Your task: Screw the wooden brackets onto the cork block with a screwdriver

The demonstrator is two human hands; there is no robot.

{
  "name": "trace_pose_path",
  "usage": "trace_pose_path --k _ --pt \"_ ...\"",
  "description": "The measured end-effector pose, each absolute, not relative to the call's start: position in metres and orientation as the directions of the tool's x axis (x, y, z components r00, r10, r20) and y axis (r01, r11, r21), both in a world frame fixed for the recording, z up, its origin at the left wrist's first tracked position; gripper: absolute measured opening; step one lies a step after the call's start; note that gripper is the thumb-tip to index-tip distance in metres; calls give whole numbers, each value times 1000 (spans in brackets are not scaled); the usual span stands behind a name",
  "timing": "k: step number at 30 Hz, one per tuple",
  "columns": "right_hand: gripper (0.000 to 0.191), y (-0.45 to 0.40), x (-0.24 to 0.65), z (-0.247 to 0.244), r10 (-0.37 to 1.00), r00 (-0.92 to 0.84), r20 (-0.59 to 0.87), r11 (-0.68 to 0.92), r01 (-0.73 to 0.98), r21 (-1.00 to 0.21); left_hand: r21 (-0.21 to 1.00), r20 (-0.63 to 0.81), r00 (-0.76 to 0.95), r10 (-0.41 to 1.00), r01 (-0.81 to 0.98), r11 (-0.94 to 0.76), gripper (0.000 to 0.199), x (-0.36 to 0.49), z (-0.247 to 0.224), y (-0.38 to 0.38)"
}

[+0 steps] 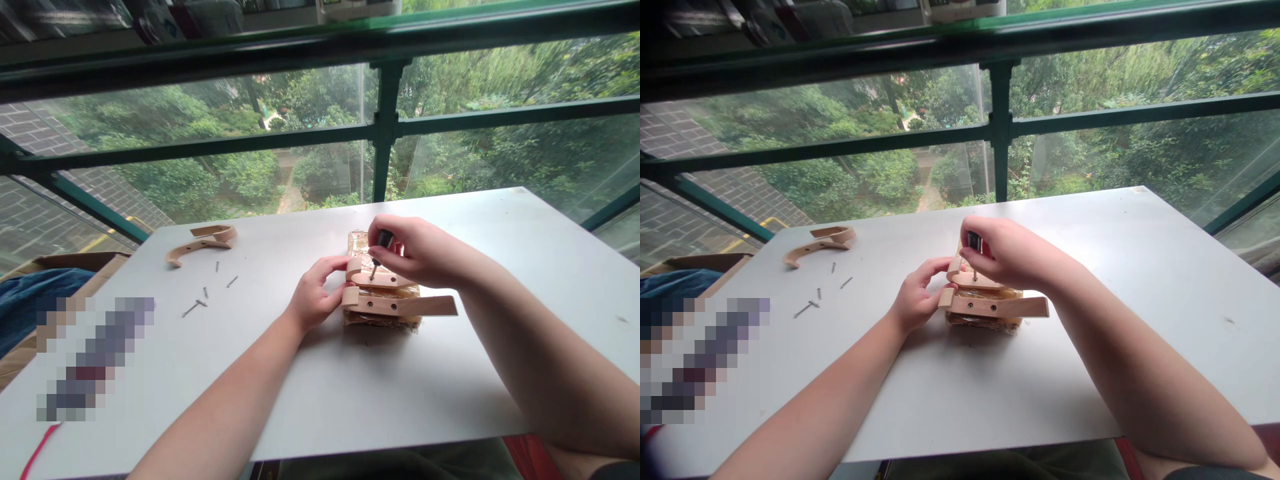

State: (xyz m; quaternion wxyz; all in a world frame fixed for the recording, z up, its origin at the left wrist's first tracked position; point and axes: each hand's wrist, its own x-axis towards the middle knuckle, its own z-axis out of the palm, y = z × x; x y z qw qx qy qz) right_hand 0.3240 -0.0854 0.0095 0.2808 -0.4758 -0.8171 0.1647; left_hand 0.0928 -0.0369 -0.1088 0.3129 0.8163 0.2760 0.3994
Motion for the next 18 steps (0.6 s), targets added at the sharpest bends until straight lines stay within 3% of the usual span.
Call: trace_pose_path --k 18 --pt "12 -82 319 2 896 -380 230 415 528 -741 686 515 515 685 231 -690 40 90 -107 -37"
